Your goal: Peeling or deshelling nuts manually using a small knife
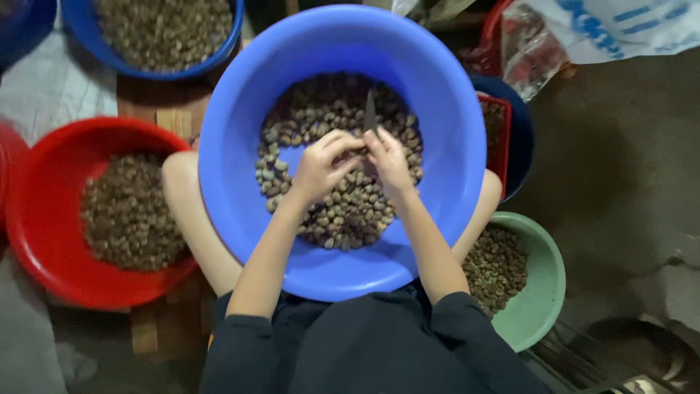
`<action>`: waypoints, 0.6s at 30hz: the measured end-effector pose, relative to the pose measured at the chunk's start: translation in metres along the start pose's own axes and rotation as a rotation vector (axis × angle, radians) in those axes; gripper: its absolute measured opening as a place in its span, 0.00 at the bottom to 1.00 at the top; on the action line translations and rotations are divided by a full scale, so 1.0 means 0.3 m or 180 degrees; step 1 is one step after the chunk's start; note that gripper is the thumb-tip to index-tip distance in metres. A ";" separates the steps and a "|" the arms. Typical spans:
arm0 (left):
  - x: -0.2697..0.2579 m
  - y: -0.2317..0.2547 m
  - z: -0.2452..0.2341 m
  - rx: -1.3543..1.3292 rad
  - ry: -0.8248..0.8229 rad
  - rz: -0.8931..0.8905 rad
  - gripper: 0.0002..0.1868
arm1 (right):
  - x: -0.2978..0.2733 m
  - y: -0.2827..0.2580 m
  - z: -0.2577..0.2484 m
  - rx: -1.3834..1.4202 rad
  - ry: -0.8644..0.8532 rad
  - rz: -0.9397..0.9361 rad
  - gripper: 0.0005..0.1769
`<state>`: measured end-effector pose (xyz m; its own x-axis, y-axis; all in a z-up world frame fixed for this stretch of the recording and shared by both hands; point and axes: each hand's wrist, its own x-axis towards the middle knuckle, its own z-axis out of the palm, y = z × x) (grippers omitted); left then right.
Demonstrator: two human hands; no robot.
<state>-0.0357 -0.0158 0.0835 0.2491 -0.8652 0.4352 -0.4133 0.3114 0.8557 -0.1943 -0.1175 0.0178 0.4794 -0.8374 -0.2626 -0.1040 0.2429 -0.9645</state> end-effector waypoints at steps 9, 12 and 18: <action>-0.027 -0.037 0.063 -0.1552 0.0267 -0.1822 0.20 | -0.058 -0.193 0.070 0.1074 0.0157 -0.0279 0.04; -0.024 -0.009 0.084 -0.1519 0.0414 -0.1817 0.15 | -0.072 -0.215 0.064 0.0793 0.0056 -0.0552 0.02; 0.017 0.065 0.019 -0.0798 0.0762 -0.1628 0.09 | 0.015 -0.010 0.049 -0.1854 0.0486 -0.1567 0.14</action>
<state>-0.0476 -0.0164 0.1007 0.5632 -0.8260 -0.0218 0.0216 -0.0117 0.9997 -0.1791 -0.1147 0.0199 0.4683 -0.8505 0.2397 -0.3715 -0.4357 -0.8199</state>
